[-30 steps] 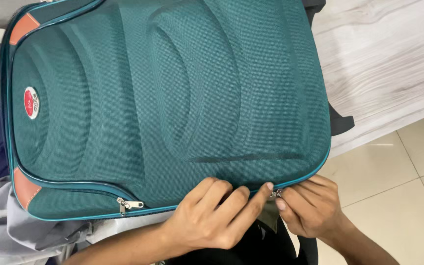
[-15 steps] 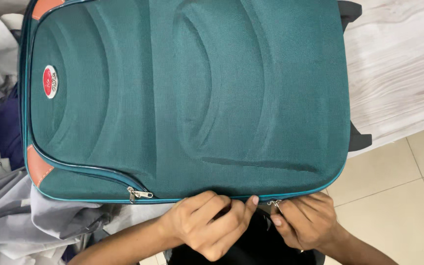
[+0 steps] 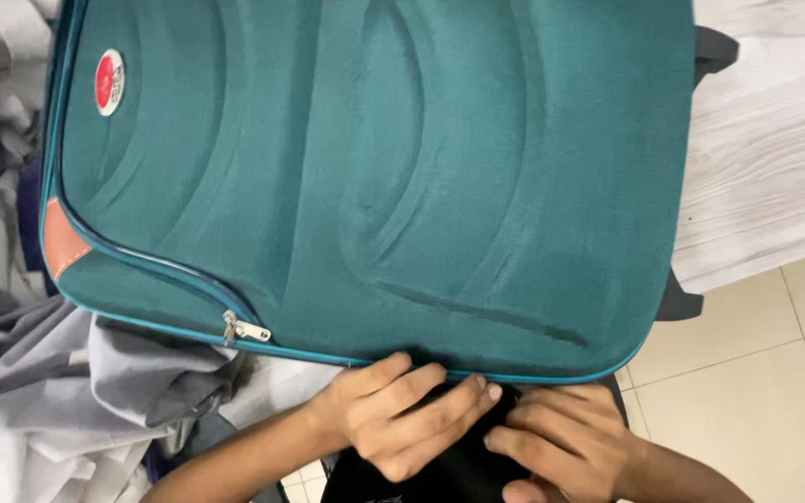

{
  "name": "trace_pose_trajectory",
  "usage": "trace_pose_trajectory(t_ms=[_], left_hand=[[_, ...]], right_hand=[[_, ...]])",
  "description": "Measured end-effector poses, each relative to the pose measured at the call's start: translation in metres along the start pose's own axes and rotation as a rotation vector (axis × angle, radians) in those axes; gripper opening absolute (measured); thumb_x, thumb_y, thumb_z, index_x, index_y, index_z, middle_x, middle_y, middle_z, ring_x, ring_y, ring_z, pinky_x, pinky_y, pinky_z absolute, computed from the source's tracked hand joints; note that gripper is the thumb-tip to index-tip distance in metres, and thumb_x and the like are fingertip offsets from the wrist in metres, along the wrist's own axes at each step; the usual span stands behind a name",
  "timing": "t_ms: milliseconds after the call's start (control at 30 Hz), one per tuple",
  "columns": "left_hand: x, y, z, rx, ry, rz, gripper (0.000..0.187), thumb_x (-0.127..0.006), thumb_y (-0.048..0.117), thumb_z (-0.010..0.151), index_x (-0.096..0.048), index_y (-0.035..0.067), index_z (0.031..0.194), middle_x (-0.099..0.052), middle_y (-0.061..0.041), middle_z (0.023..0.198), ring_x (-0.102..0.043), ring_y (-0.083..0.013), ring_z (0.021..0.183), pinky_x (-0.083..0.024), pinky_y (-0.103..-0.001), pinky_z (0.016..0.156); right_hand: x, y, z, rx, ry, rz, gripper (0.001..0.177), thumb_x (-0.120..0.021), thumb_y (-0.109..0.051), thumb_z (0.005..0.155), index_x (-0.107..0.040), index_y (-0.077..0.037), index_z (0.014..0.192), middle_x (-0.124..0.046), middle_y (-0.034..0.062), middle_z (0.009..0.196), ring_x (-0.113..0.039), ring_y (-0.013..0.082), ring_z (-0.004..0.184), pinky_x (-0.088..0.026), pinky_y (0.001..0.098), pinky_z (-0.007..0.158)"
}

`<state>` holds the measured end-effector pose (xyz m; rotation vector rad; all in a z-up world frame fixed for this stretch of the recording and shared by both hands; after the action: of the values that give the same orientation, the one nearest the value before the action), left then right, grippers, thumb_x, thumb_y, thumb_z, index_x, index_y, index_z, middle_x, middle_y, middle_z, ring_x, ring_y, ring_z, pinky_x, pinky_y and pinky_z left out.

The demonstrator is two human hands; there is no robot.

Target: The person buttons several shirts by hand and places them into a suitcase before closing and zipping the suitcase lid.

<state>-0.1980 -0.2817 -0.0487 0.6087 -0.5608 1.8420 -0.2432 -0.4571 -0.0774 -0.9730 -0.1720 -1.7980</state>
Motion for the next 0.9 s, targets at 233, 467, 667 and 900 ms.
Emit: trace_pose_trajectory(t_ms=[233, 467, 667, 900], left_hand=[[0.005, 0.008, -0.031, 0.089, 0.201, -0.006, 0.012, -0.085, 0.020, 0.096, -0.075, 0.014, 0.093, -0.074, -0.002, 0.107, -0.060, -0.0193, 0.090, -0.049, -0.036, 0.085], [0.006, 0.005, -0.022, 0.563, 0.134, 0.017, 0.016, -0.088, 0.033, 0.073, -0.078, 0.026, 0.084, -0.056, 0.005, 0.093, -0.049, -0.0190, 0.095, -0.028, -0.044, 0.090], [-0.008, -0.003, -0.021, 0.605, 0.136, 0.081, 0.017, -0.092, 0.029, 0.075, -0.076, 0.026, 0.080, -0.053, 0.004, 0.096, -0.049, -0.0210, 0.102, -0.025, -0.044, 0.093], [-0.034, -0.013, -0.005, 0.495, 0.095, 0.199, 0.025, -0.084, 0.031, 0.081, -0.062, 0.020, 0.076, -0.058, 0.001, 0.101, -0.053, -0.0216, 0.108, -0.025, -0.049, 0.096]], right_hand=[[0.000, 0.002, 0.060, -0.044, -0.024, -0.369, 0.052, -0.056, -0.059, 0.108, -0.062, -0.014, 0.132, -0.063, 0.0075, 0.128, -0.055, 0.0251, 0.121, -0.045, 0.0497, 0.104], [-0.010, 0.022, 0.063, -0.008, -0.282, -0.444, 0.081, -0.042, -0.074, 0.097, -0.062, -0.010, 0.142, -0.061, 0.0102, 0.143, -0.054, 0.0269, 0.134, -0.036, 0.0544, 0.112], [-0.003, 0.065, 0.045, 0.104, -0.295, -0.689, 0.038, -0.060, -0.031, 0.104, -0.065, -0.031, 0.142, -0.065, -0.0053, 0.140, -0.057, 0.0144, 0.130, -0.042, 0.0432, 0.113], [0.005, 0.074, 0.055, -0.020, -0.261, -0.614, 0.052, -0.064, -0.045, 0.089, -0.064, -0.016, 0.132, -0.061, 0.0062, 0.138, -0.055, 0.0222, 0.133, -0.038, 0.0525, 0.117]])
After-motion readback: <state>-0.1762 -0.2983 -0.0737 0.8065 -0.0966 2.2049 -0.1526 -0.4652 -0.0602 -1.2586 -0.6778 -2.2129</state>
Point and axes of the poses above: each hand's wrist, its own z-axis towards the middle knuckle, its own x-axis out of the back of the hand, y = z × x, the point moved 6 cm from there along z, towards the middle knuckle
